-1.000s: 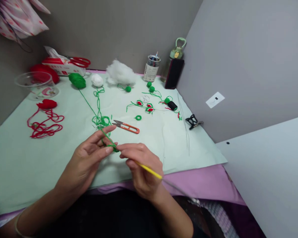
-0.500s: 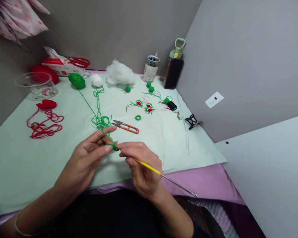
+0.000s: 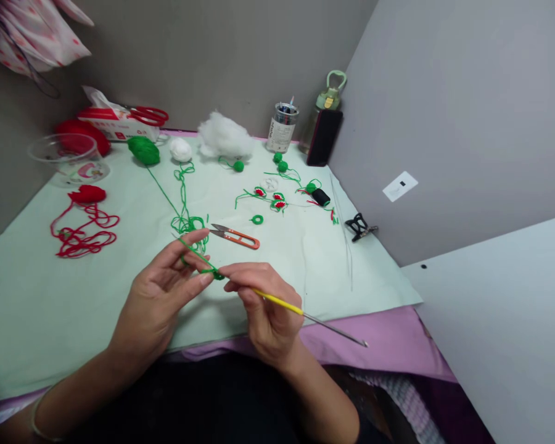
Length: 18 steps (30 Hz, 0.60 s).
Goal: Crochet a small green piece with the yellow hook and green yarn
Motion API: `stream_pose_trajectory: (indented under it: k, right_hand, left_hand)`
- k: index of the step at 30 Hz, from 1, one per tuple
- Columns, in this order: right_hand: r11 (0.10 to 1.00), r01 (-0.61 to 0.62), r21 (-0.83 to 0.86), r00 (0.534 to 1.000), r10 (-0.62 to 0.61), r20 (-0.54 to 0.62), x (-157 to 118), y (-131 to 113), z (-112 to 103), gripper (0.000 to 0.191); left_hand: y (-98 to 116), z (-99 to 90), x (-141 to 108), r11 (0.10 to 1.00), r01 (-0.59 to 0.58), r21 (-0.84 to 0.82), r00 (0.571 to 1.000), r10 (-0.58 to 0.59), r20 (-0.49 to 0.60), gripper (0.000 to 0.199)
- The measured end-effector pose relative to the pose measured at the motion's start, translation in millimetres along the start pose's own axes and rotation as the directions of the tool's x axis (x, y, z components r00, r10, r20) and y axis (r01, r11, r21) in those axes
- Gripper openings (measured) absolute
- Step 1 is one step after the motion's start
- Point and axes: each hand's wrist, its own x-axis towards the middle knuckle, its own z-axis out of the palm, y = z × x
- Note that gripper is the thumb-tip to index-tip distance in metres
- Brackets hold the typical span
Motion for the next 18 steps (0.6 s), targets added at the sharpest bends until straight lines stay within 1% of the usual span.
stream_pose_trajectory:
  k: [2, 3, 4, 5, 7, 8, 9, 10, 11, 12, 14, 15, 16, 18]
  right_hand:
    - [0.999, 0.013, -0.029, 1.0, -0.012, 0.022, -1.2, 1.5, 0.4, 0.027]
    - [0.997, 0.035, -0.073, 0.999, -0.032, 0.044, -2.4, 2.5, 0.4, 0.028]
    - [0.988, 0.075, -0.137, 0.995, -0.064, 0.082, -4.0, 3.7, 0.1, 0.029]
    - [0.967, 0.127, -0.219, 0.987, -0.1, 0.127, -6.0, 4.9, -0.3, 0.032]
    - [0.889, 0.23, -0.396, 0.966, -0.159, 0.205, -10.1, 7.1, -1.6, 0.043]
    - [0.847, 0.268, -0.459, 0.957, -0.178, 0.23, -11.5, 7.8, -2.3, 0.049]
    - [0.824, 0.282, -0.492, 0.954, -0.186, 0.235, -12.1, 8.1, -3.0, 0.052]
    - [0.828, 0.268, -0.493, 0.96, -0.183, 0.213, -11.7, 8.0, -3.6, 0.052]
    - [0.858, 0.229, -0.46, 0.971, -0.165, 0.175, -10.3, 7.4, -4.2, 0.048]
    - [0.903, 0.173, -0.393, 0.983, -0.133, 0.127, -8.1, 6.3, -4.6, 0.041]
    - [0.982, 0.019, -0.186, 1.0, -0.02, -0.006, -2.1, 3.6, -4.8, 0.029]
    - [0.997, -0.054, -0.062, 0.997, 0.05, -0.062, 0.9, 2.3, -4.4, 0.026]
    - [0.993, -0.106, 0.06, 0.99, 0.111, -0.091, 3.5, 1.2, -3.8, 0.025]
    - [0.954, -0.176, 0.241, 0.976, 0.201, -0.083, 7.1, 0.5, -1.7, 0.022]
  left_hand:
    - [-0.2, 1.5, -1.0, 0.999, -0.024, 0.041, 0.999, 0.025, -0.022, 0.05]
    - [0.0, 2.6, -1.6, 0.999, -0.022, 0.043, 0.999, 0.023, -0.029, 0.05]
    - [0.4, 3.9, -2.1, 1.0, -0.004, 0.021, 1.0, 0.005, -0.028, 0.052]
    - [1.0, 5.2, -2.4, 0.999, 0.037, -0.028, 0.999, -0.038, -0.017, 0.053]
    - [2.9, 7.0, -2.3, 0.964, 0.184, -0.192, 0.983, -0.177, 0.053, 0.054]
    - [4.0, 7.2, -1.7, 0.921, 0.273, -0.279, 0.961, -0.25, 0.115, 0.053]
    - [5.1, 6.7, -0.7, 0.867, 0.355, -0.348, 0.933, -0.309, 0.182, 0.051]
    - [6.1, 5.6, 0.7, 0.816, 0.424, -0.393, 0.904, -0.352, 0.243, 0.049]
    - [7.0, 4.1, 2.3, 0.778, 0.469, -0.419, 0.881, -0.379, 0.282, 0.046]
    - [7.8, 2.3, 4.1, 0.757, 0.488, -0.435, 0.872, -0.394, 0.291, 0.044]
    - [9.2, -0.9, 7.3, 0.76, 0.471, -0.449, 0.882, -0.403, 0.243, 0.039]
    - [9.7, -1.8, 8.3, 0.777, 0.445, -0.445, 0.895, -0.395, 0.206, 0.037]
    - [10.0, -2.1, 8.8, 0.8, 0.416, -0.433, 0.909, -0.377, 0.178, 0.036]
    - [10.2, -1.0, 8.1, 0.844, 0.374, -0.385, 0.928, -0.335, 0.166, 0.038]
